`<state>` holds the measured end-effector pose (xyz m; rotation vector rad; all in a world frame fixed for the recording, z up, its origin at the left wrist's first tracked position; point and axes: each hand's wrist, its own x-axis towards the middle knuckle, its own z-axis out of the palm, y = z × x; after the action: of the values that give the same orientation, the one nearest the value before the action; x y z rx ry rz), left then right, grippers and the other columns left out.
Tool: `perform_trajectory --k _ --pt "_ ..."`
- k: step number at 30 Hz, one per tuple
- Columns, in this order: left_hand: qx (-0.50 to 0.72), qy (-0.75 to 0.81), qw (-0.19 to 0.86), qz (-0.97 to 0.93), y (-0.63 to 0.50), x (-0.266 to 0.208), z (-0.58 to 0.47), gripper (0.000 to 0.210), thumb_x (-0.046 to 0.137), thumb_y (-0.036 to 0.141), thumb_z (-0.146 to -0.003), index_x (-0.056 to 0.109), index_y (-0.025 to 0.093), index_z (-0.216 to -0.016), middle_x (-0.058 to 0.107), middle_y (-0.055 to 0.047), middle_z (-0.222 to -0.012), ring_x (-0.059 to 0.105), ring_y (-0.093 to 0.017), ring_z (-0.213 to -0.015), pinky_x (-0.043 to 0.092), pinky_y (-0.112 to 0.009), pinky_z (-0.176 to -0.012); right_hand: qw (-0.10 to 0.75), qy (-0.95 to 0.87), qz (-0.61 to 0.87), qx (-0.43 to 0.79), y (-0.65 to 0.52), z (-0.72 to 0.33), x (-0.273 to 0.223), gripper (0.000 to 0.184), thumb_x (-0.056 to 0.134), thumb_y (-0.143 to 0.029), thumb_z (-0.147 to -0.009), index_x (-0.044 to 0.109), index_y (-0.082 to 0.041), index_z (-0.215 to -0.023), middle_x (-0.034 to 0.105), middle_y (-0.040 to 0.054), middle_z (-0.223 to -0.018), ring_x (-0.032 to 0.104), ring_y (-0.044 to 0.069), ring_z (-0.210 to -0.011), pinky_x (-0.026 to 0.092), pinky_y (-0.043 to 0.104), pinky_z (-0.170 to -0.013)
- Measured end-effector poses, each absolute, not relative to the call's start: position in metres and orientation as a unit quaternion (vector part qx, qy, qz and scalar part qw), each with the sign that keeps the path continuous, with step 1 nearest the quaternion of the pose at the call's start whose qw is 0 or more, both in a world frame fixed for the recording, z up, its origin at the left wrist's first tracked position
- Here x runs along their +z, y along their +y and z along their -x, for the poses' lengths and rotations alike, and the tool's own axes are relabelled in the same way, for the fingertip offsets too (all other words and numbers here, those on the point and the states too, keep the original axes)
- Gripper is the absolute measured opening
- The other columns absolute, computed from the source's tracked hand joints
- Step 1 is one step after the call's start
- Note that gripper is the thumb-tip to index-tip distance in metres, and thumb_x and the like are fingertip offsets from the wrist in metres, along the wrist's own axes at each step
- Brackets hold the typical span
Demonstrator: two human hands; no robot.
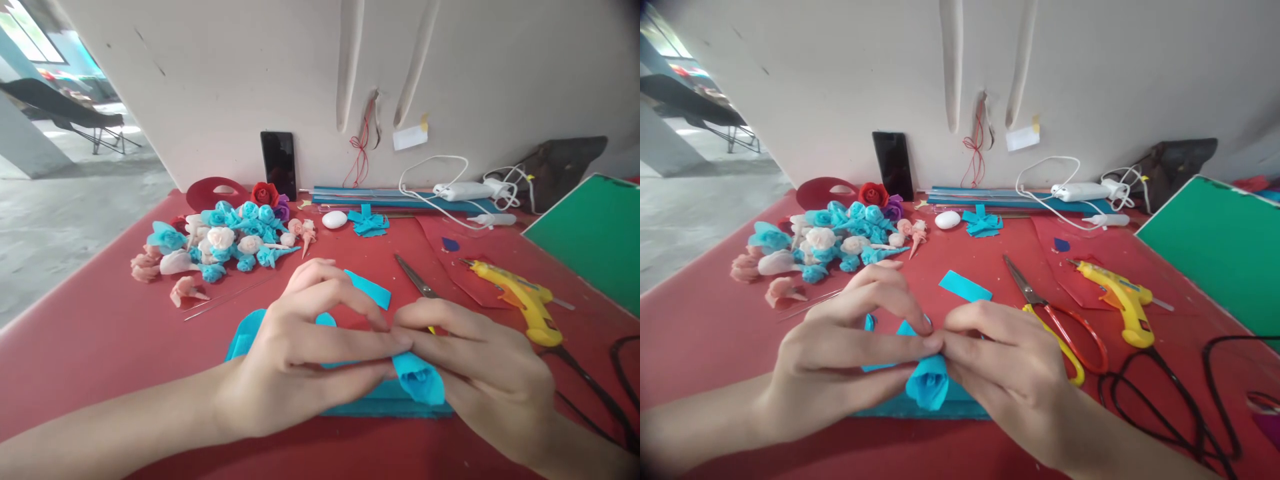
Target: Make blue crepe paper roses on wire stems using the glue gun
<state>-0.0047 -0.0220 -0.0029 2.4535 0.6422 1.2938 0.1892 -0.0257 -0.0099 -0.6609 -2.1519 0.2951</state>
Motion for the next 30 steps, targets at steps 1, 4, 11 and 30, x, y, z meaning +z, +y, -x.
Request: perform_trajectory --k 1,4,11,30 --pt "0.450 0.222 0.145 -0.853 -0.023 -0.003 0.005 0.011 0.064 0.010 -0.081 0.071 0.015 -0.087 0.061 -0.003 -0.083 0.055 -0.013 -0.080 0.040 -0.034 -0.086 0.423 -0.859 0.261 0.123 -0.026 -0.190 -0.010 0.017 0.048 -0.016 -0.091 0.064 -0.020 -0.087 0.063 0.0019 -0.078 0.060 0.008 -0.066 0.048 0.017 -0.055" --pt "0.450 0.221 0.148 -0.853 -0.024 -0.003 0.004 0.011 0.063 0.010 -0.081 0.071 0.016 -0.086 0.062 -0.002 -0.083 0.056 -0.013 -0.079 0.040 -0.035 -0.085 0.428 -0.858 0.246 0.142 -0.025 -0.191 -0.011 0.017 0.051 -0.013 -0.089 0.065 -0.022 -0.095 0.062 0.0017 -0.079 0.061 0.009 -0.066 0.048 0.019 -0.054" --pt "0.462 0.210 0.161 -0.847 -0.022 -0.002 0.002 0.009 0.063 0.011 -0.082 0.071 0.016 -0.082 0.062 -0.002 -0.079 0.057 -0.012 -0.073 0.042 -0.034 -0.081 0.454 -0.855 0.217 0.125 -0.025 -0.194 -0.019 0.017 0.054 -0.012 -0.088 0.062 -0.021 -0.100 0.062 0.0026 -0.084 0.059 0.009 -0.067 0.049 0.019 -0.057" --pt "0.434 0.214 0.202 -0.851 -0.018 -0.010 0.001 0.016 0.068 0.011 -0.076 0.070 0.011 -0.092 0.072 -0.008 -0.097 0.058 -0.018 -0.088 0.044 -0.037 -0.091 0.428 -0.851 0.229 0.199 -0.021 -0.186 -0.025 0.011 0.056 -0.004 -0.082 0.063 -0.013 -0.082 0.063 0.0019 -0.081 0.061 0.005 -0.075 0.048 0.008 -0.071"
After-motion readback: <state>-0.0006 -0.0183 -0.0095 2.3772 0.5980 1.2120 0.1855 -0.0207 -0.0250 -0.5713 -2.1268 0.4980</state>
